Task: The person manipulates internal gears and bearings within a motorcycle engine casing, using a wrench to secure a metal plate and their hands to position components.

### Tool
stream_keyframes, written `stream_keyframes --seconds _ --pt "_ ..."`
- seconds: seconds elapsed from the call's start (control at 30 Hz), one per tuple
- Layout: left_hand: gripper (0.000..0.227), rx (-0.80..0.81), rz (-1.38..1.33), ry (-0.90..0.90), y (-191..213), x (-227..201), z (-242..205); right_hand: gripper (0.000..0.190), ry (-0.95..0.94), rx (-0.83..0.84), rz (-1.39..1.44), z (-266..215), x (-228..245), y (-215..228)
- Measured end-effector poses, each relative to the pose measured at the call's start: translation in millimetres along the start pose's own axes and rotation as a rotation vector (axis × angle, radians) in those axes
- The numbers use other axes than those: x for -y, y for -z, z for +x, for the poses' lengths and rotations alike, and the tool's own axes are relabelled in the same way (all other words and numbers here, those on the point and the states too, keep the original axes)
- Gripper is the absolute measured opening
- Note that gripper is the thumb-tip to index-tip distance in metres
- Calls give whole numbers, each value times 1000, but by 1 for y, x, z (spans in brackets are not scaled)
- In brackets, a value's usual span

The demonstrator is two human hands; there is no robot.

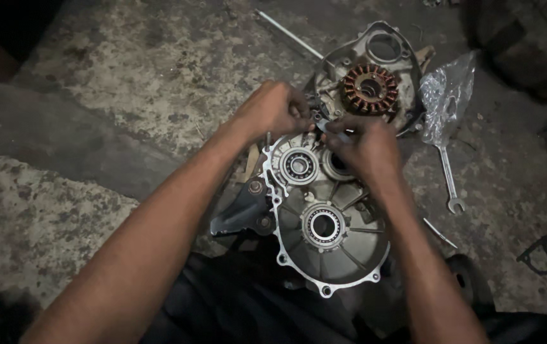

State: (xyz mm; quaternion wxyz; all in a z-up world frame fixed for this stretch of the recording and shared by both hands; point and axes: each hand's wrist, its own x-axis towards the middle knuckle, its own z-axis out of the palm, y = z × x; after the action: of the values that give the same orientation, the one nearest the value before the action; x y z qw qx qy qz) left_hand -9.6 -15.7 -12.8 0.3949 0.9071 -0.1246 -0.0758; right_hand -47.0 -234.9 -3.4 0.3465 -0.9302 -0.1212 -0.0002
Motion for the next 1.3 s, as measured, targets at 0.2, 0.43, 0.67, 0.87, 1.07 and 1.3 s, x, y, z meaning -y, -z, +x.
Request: stream_keyframes --seconds 0.2,0.43,0.67,0.87,1.07,1.3 --pt "46 106 75 38 4 -2 5 33 -26 -223 89 -1 2 4" --pt "29 109 -245 151 11 14 13 41 -51 -297 -81 9 -19 27" --pt "48 139 107 347 56 -25 -18 40 -177 -142 -154 10 -38 36" --pt "58 141 368 439 26 -52 -64 48 -21 -90 -198 14 -69 39" --pt "45 -196 301 499 5 -40 -79 45 -198 -7 -150 3 -67 44" --pt "30 -311 401 344 -10 -30 -90 50 -182 -112 -306 15 -91 28"
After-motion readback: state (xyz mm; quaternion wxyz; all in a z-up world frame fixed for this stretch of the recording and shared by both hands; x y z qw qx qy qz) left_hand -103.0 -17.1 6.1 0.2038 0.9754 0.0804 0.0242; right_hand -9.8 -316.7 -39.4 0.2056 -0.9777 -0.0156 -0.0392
